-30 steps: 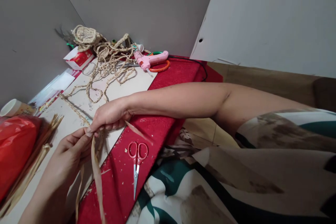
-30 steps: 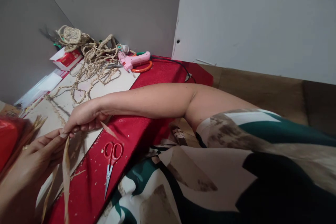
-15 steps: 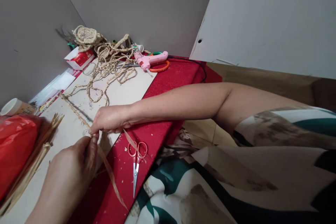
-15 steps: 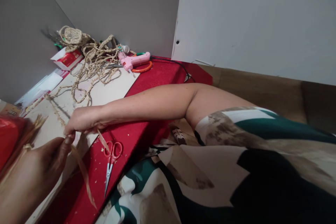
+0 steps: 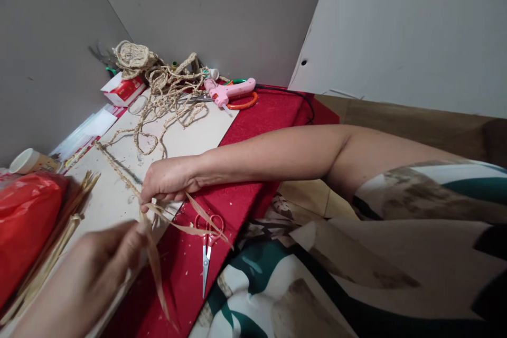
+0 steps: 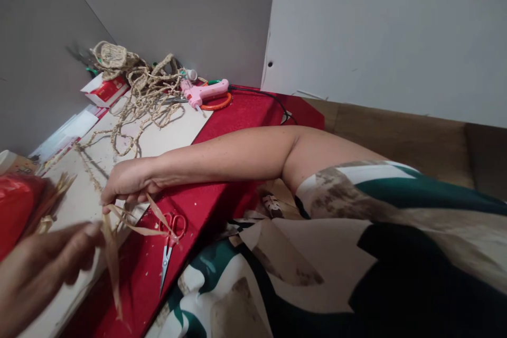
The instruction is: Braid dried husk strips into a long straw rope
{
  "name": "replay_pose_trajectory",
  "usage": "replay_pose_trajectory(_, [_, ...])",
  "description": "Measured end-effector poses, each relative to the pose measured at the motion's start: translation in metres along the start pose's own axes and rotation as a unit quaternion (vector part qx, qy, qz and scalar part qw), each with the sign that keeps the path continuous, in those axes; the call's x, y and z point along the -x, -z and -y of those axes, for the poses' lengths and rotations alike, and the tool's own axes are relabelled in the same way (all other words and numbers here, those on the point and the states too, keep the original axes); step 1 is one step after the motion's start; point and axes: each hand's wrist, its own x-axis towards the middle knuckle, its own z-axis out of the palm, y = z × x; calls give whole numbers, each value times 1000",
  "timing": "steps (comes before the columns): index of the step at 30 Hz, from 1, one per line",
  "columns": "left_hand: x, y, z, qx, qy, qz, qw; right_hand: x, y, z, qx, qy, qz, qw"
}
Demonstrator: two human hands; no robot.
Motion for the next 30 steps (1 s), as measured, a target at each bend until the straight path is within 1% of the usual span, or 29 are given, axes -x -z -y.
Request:
replay_pose_trajectory(1, [-6, 5, 6, 36, 23, -68, 997, 0, 1, 1, 3, 3, 2, 1000])
replay_pose_trajectory(2, [-14, 7, 11, 77, 51, -141, 986, 0, 1, 2, 9, 5, 5, 1000])
replay_pose_trajectory(3, [-22, 8, 14, 144, 77, -155, 974, 1, 2, 2, 17, 8, 7, 1000])
replay_pose_trajectory(4, [-30, 6, 15, 227, 82, -139, 960, 1, 2, 3, 27, 11, 7, 1000])
replay_pose_trajectory(6, [-40, -2, 13, 384, 90, -62, 917, 2, 2, 4, 55, 18, 0, 998])
replay_pose_trajectory(7, [-43, -6, 10, 438, 98, -31, 893, 2, 3, 5, 72, 22, -5, 997])
replay_pose_trajectory(8, [-44, -9, 7, 469, 115, -14, 875, 3, 3, 5, 88, 26, -7, 996])
replay_pose_trajectory(9, [-43, -11, 5, 483, 133, -8, 865, 3, 4, 5, 104, 34, -7, 994])
replay_pose_trajectory(10, [-42, -12, 4, 484, 147, -9, 863, 4, 5, 6, 120, 46, -5, 992])
replay_pose_trajectory(12, [-40, -10, 6, 470, 157, -3, 869, 5, 8, 7, 165, 75, -4, 983])
replay_pose_trajectory(13, [-40, -8, 9, 461, 153, 11, 874, 6, 9, 7, 199, 91, -8, 976])
replay_pose_trajectory(15, [-40, -5, 14, 441, 147, 34, 884, 7, 9, 9, 283, 114, -18, 952])
replay_pose_trajectory(17, [-42, -5, 18, 426, 152, 42, 891, 8, 9, 10, 359, 128, -23, 924])
replay_pose_trajectory(20, [-44, -10, 17, 435, 160, 24, 886, 9, 6, 9, 443, 150, -36, 883])
replay_pose_trajectory(23, [-45, -16, 13, 473, 165, 5, 866, 11, 5, 7, 504, 163, -50, 847])
replay_pose_trajectory(26, [-46, -19, 14, 495, 171, -17, 852, 15, 8, 10, 535, 159, -46, 829])
replay_pose_trajectory(28, [-47, -20, 16, 495, 165, -21, 853, 18, 10, 14, 547, 152, -50, 822])
replay_pose_trajectory(30, [-48, -20, 17, 494, 155, -20, 855, 20, 13, 19, 548, 153, -51, 821])
